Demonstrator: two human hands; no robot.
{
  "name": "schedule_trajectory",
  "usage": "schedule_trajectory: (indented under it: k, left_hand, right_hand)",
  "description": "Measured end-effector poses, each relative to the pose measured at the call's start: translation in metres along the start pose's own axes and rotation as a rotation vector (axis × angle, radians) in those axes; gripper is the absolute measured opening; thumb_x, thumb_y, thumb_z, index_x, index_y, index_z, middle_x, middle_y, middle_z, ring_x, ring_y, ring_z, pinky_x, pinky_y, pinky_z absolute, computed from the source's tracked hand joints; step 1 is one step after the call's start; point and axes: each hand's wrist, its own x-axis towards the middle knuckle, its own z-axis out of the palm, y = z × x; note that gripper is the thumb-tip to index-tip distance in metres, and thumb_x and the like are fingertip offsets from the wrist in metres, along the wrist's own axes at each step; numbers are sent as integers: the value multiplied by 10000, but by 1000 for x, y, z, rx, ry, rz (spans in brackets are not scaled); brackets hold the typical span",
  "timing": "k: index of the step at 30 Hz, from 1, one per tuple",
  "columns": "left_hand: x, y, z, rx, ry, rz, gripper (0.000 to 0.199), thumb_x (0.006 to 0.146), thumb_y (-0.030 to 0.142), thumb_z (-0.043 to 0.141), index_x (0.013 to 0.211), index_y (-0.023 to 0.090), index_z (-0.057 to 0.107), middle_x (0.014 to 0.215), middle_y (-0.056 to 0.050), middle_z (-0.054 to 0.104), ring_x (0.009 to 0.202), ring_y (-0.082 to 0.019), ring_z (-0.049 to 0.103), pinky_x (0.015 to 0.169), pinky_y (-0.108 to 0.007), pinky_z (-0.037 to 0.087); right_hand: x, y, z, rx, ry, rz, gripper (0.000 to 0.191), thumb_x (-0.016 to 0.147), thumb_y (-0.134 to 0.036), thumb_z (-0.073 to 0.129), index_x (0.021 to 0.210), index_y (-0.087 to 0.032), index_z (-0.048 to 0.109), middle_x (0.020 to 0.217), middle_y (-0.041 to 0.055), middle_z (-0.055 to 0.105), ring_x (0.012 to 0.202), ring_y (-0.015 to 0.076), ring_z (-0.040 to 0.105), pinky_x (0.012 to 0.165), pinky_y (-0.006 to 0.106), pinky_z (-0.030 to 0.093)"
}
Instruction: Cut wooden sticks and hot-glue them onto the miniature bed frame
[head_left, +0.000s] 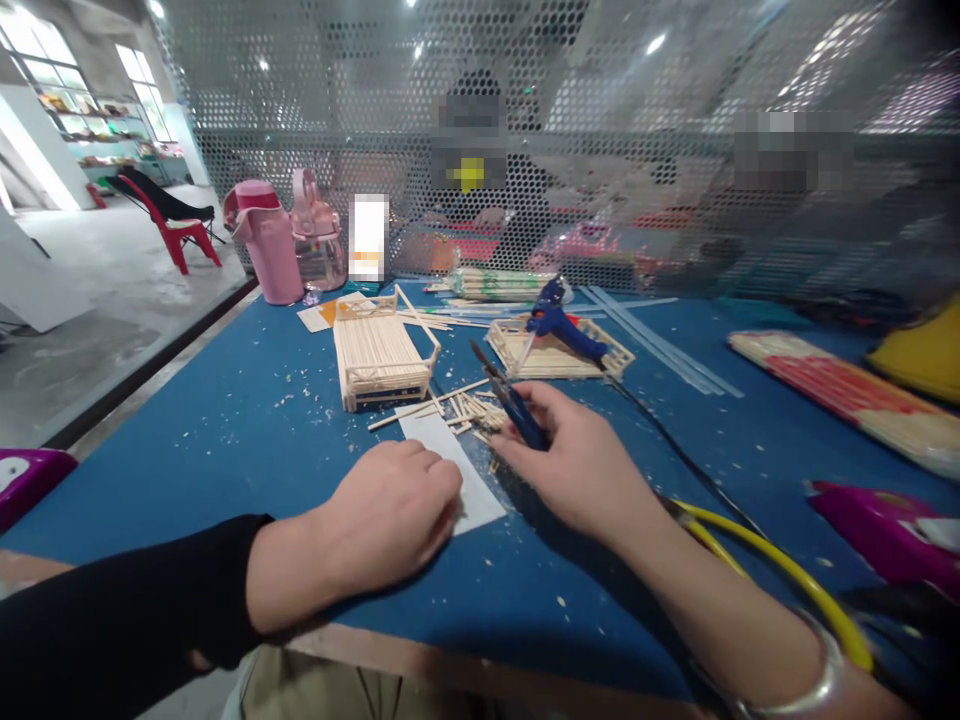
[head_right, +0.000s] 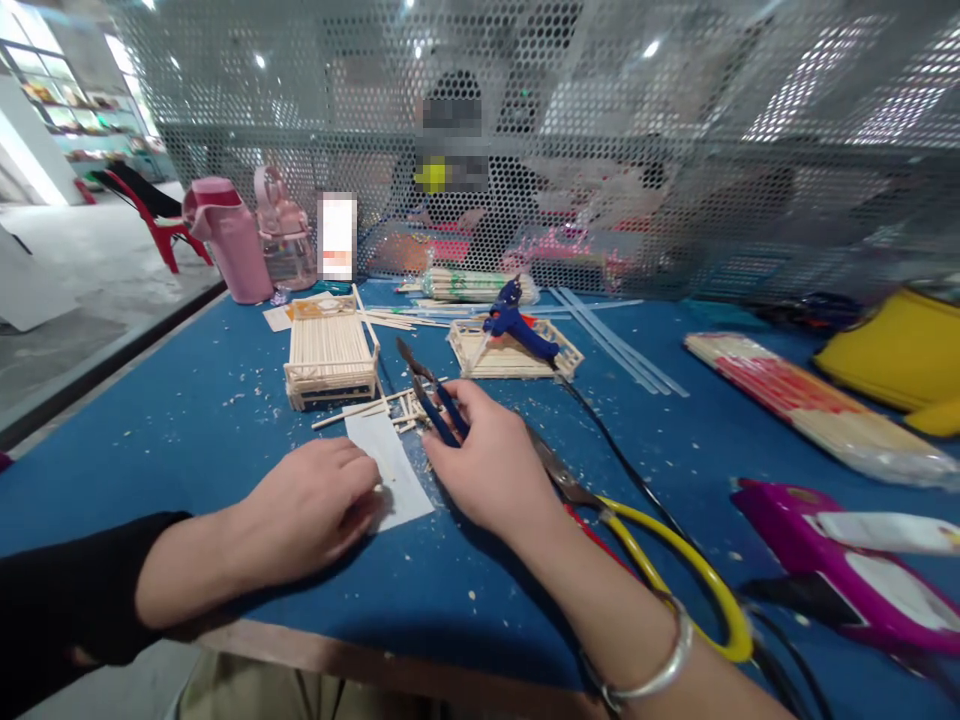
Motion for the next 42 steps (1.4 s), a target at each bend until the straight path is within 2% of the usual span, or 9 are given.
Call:
schedule_trajectory:
  k: [3,6,10,12,20,27,31,36,42]
  left_hand:
    - [-2,-1,7,111,4,55,169,825,111,474,684,155,556,625,-38,628,570,-200,599,545,-322,488]
    - [-6,1,9,157,38,144,159,803,70,491,685,147,565,619,-35,634,543,-204,612,510,-327,513]
    - [-10,7,8,173,76,191,177,796,35,454,701,129,571,642,-56,652,555,-193,633,560,-329,551]
    - [-10,8,7,169,81,193,179,799,41,448,699,128,568,660,-62,659,575,-196,643,588,-340,562]
    - [-8,12,10,136,111,156,180,803,68,461,670,145,554,629,-47,650,520,-191,613,518,-333,539]
    - [-6,10,14,172,197,168,230,830,79,435,635,161,526,583,-32,631,542,-165,614,662,-343,531]
    - [-5,9,12,115,154,181,213,827,60,431,668,151,540,614,-39,641,552,-162,617,599,-306,527]
    - [-5,9,7,97,23,181,184,827,55,447,703,143,551,656,-62,657,559,-183,617,551,-321,530]
    - [-5,9,3,94,-57,150,192,841,59,426,721,142,550,649,-58,645,543,-201,616,513,-335,522]
  right_hand:
    - [-2,-7,10,35,-122,-1,287,665,-182,588,951,-199,566,826,21,675,729,170,621,699,281,466]
    - [-4,-14,22,-73,-175,-3,301,647,-175,621,944,-200,572,864,31,677,761,184,615,687,286,445]
    - [-6,-17,30,-148,-228,-19,268,652,-168,628,912,-203,574,837,35,679,757,184,610,640,262,419]
    - [-7,-18,30,-178,-227,-39,244,678,-164,599,918,-207,583,835,42,683,762,186,614,633,257,409]
    - [-8,-23,23,-280,-269,-72,270,698,-175,558,963,-217,595,744,16,670,670,183,597,586,258,370]
    - [-9,-23,23,-289,-305,-125,258,682,-185,550,934,-215,598,757,14,666,684,182,585,590,256,349]
    - [-8,-21,23,-315,-294,-125,275,686,-198,555,957,-216,597,753,11,657,680,181,579,587,255,339]
    - [-4,-12,16,-371,-230,-134,280,687,-174,562,964,-215,580,738,-1,617,660,163,551,574,242,320]
    - [-3,-14,17,-360,-221,-186,109,710,-207,543,819,-209,542,680,-9,578,620,150,516,541,238,286]
